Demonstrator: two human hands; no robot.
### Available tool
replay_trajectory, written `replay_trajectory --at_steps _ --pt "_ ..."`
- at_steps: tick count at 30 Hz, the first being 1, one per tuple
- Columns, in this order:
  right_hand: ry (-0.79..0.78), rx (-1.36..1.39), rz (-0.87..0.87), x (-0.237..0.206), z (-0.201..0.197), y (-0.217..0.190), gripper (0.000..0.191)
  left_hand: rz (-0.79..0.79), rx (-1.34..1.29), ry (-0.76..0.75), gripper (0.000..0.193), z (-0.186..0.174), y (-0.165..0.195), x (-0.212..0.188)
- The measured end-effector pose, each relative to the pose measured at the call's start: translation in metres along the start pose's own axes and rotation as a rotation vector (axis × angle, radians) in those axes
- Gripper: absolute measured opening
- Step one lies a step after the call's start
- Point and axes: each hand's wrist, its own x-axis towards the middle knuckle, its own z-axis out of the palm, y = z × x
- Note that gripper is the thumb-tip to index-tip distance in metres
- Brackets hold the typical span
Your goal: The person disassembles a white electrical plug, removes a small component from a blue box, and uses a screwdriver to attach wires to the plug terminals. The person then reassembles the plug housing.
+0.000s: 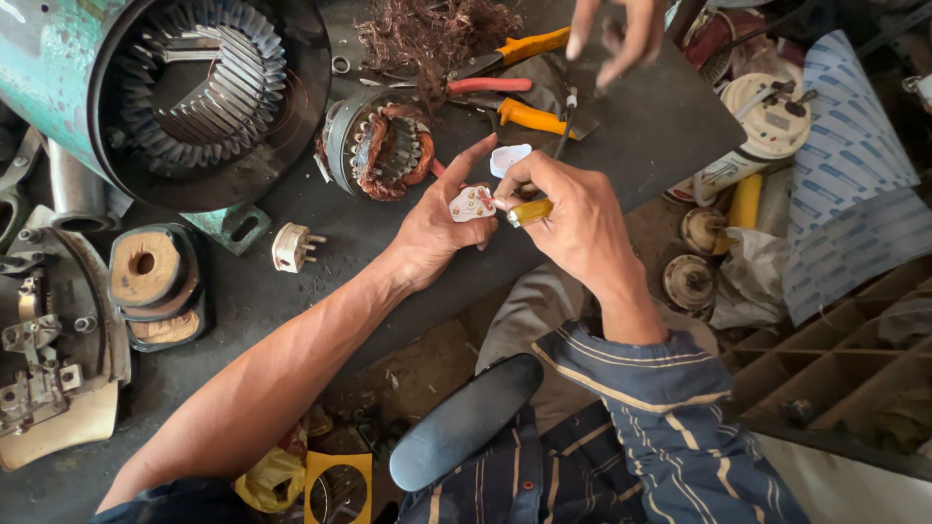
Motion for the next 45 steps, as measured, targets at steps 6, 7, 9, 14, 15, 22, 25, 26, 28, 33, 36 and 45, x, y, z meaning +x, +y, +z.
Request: replay_trajectory --at_steps 6,7,9,14,15,22,25,26,28,33,36,45 --pt "-0.033 -0.031 0.000 0.003 -0.005 -0.005 0.024 0.027 0.018 -0.021 0.099 0.003 0.000 -0.002" --pt "-0.034 -0.041 0.002 0.004 -0.005 -0.005 0.024 0.029 0.016 -0.023 0.099 0.003 0.000 -0.002" --pt "-0.036 -0.058 -0.007 0.004 -0.006 -0.006 0.026 0.034 0.014 -0.027 0.099 0.004 0.000 -0.002" --pt "-0.044 -0.086 -0.048 0.005 -0.007 -0.007 0.030 0.025 0.037 -0.034 0.100 0.003 0.001 -0.002" --pt "-0.047 -0.097 -0.060 0.005 -0.007 -0.007 0.031 0.025 0.036 -0.039 0.100 0.003 0.001 -0.002" --pt "-0.033 -0.159 -0.110 0.005 -0.005 -0.013 0.033 0.017 0.079 -0.036 0.100 0.002 0.000 -0.003" --pt "-0.023 -0.169 -0.094 0.004 -0.004 -0.016 0.033 0.030 0.098 -0.034 0.100 0.001 -0.001 -0.002" --pt "-0.022 -0.172 -0.085 0.004 -0.003 -0.016 0.033 0.031 0.102 -0.033 0.100 0.001 -0.002 -0.002" --pt "-0.029 -0.154 -0.070 0.003 -0.004 -0.016 0.032 0.030 0.089 -0.038 0.100 0.000 -0.001 -0.002" --pt "-0.033 -0.151 -0.055 0.003 -0.005 -0.015 0.033 -0.007 0.184 -0.012 0.101 0.001 0.001 -0.002" --pt "-0.043 -0.161 -0.065 0.004 -0.005 -0.014 0.035 0.020 0.184 -0.024 0.099 0.001 0.001 -0.002" --pt "-0.084 -0.157 -0.047 0.006 -0.009 -0.016 0.038 0.037 0.026 -0.087 0.099 0.001 -0.005 -0.003"
